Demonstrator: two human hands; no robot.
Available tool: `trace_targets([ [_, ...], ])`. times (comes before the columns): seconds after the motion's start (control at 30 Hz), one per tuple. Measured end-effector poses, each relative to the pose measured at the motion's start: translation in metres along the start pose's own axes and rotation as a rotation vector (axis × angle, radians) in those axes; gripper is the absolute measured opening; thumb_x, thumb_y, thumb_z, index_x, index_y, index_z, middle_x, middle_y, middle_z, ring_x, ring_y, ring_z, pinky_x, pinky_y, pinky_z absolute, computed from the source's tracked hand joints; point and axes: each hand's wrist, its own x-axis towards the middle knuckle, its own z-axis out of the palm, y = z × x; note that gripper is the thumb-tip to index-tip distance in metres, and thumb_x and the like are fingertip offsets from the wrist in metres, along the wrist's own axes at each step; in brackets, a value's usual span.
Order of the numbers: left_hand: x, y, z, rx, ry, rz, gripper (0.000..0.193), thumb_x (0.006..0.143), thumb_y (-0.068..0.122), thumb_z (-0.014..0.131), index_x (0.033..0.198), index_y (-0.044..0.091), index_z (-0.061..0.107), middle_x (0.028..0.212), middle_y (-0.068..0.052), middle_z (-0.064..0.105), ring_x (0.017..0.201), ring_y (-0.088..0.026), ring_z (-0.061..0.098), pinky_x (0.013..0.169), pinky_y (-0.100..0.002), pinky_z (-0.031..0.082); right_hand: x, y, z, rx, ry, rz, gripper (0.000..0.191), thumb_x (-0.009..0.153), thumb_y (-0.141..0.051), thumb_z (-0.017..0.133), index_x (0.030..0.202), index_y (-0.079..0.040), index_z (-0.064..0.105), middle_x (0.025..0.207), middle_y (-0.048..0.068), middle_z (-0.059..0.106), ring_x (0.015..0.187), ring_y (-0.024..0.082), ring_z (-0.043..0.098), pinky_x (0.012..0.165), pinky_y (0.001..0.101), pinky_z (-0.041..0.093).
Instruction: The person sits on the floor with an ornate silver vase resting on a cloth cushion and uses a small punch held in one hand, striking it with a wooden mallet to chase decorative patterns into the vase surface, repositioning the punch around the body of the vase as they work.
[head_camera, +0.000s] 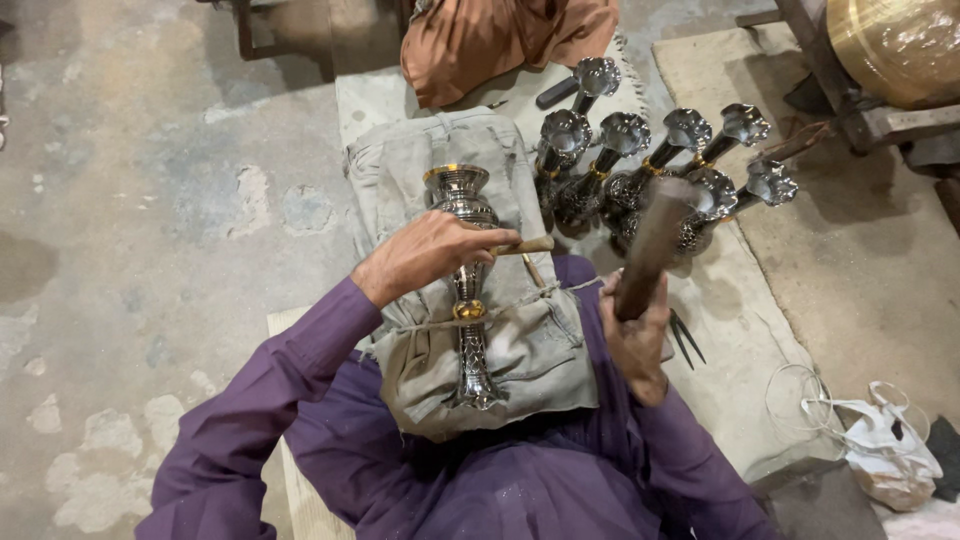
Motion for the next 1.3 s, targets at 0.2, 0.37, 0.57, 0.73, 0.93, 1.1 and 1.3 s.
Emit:
trace_targets([
  [0.2, 0.001, 0.0, 0.002, 0.014, -0.026, -0.027, 0.041, 0.091, 0.024, 0.073, 0.132, 0.025, 0.069, 0.076, -0.012, 0.072, 0.053, -0.029, 0.06, 0.054, -0.044, 0.05, 0.002, 0.004, -0.002, -0.301, 0.034, 0.22, 0.031, 0.094, -0.007, 0.068, 0.121, -0.009, 0.053, 0.079, 0.01, 0.068, 0.055, 0.018, 0.064, 0.046, 0.0335, 0.054],
  [0.37, 0.0, 0.001, 0.002, 0.019, -0.014, -0.035, 0.043, 0.09, 0.022, 0.072, 0.132, 0.027, 0.069, 0.081, -0.009, 0.075, 0.049, -0.028, 0.058, 0.051, -0.043, 0.048, -0.001, -0.003, -0.002, -0.405, -0.007, 0.014, 0.041, 0.09, -0.001, 0.066, 0.129, -0.007, 0.054, 0.089, 0.011, 0.068, 0.072, 0.019, 0.069, 0.062, 0.034, 0.059],
  [0.57, 0.001, 0.002, 0.003, 0.045, -0.05, -0.061, 0.043, 0.091, 0.025, 0.072, 0.133, 0.031, 0.069, 0.077, -0.009, 0.075, 0.047, -0.026, 0.056, 0.05, -0.042, 0.048, -0.004, -0.005, 0.005, -0.367, -0.047, 0.134, 0.039, 0.095, -0.002, 0.062, 0.133, -0.008, 0.056, 0.093, 0.012, 0.067, 0.073, 0.022, 0.069, 0.064, 0.0364, 0.063],
  [0.73, 0.001, 0.001, 0.004, 0.056, -0.045, -0.059, 0.044, 0.09, 0.024, 0.072, 0.133, 0.031, 0.068, 0.078, -0.007, 0.076, 0.047, -0.025, 0.058, 0.049, -0.041, 0.049, -0.004, -0.001, -0.001, -0.245, 0.0, -0.025, 0.034, 0.094, -0.003, 0.059, 0.128, -0.003, 0.055, 0.095, 0.013, 0.069, 0.079, 0.023, 0.071, 0.069, 0.0382, 0.063],
  [0.93, 0.001, 0.001, 0.002, 0.045, 0.012, 0.025, 0.047, 0.088, 0.019, 0.073, 0.134, 0.027, 0.069, 0.083, -0.007, 0.076, 0.054, -0.025, 0.063, 0.052, -0.041, 0.05, 0.001, 0.011, 0.003, -0.343, 0.047, 0.062, 0.025, 0.099, -0.01, 0.06, 0.122, 0.0, 0.058, 0.083, 0.012, 0.065, 0.064, 0.022, 0.066, 0.056, 0.037, 0.06],
  [1.1, 0.0, 0.0, 0.001, 0.079, -0.086, -0.053, 0.044, 0.09, 0.019, 0.075, 0.133, 0.029, 0.07, 0.078, -0.008, 0.075, 0.053, -0.028, 0.064, 0.054, -0.042, 0.051, -0.004, 0.008, 0.006, -0.551, 0.031, -0.009, 0.021, 0.103, -0.009, 0.062, 0.123, -0.002, 0.061, 0.085, 0.009, 0.067, 0.061, 0.015, 0.066, 0.05, 0.0318, 0.058],
  [1.3, -0.001, -0.004, 0.003, 0.063, -0.005, 0.07, 0.056, 0.083, 0.006, 0.07, 0.134, 0.028, 0.068, 0.092, -0.001, 0.079, 0.061, -0.023, 0.069, 0.053, -0.039, 0.053, -0.002, 0.004, 0.003, -0.637, -0.083, 0.137, 0.023, 0.1, -0.01, 0.067, 0.123, -0.008, 0.061, 0.079, 0.007, 0.068, 0.055, 0.016, 0.066, 0.046, 0.0312, 0.057],
])
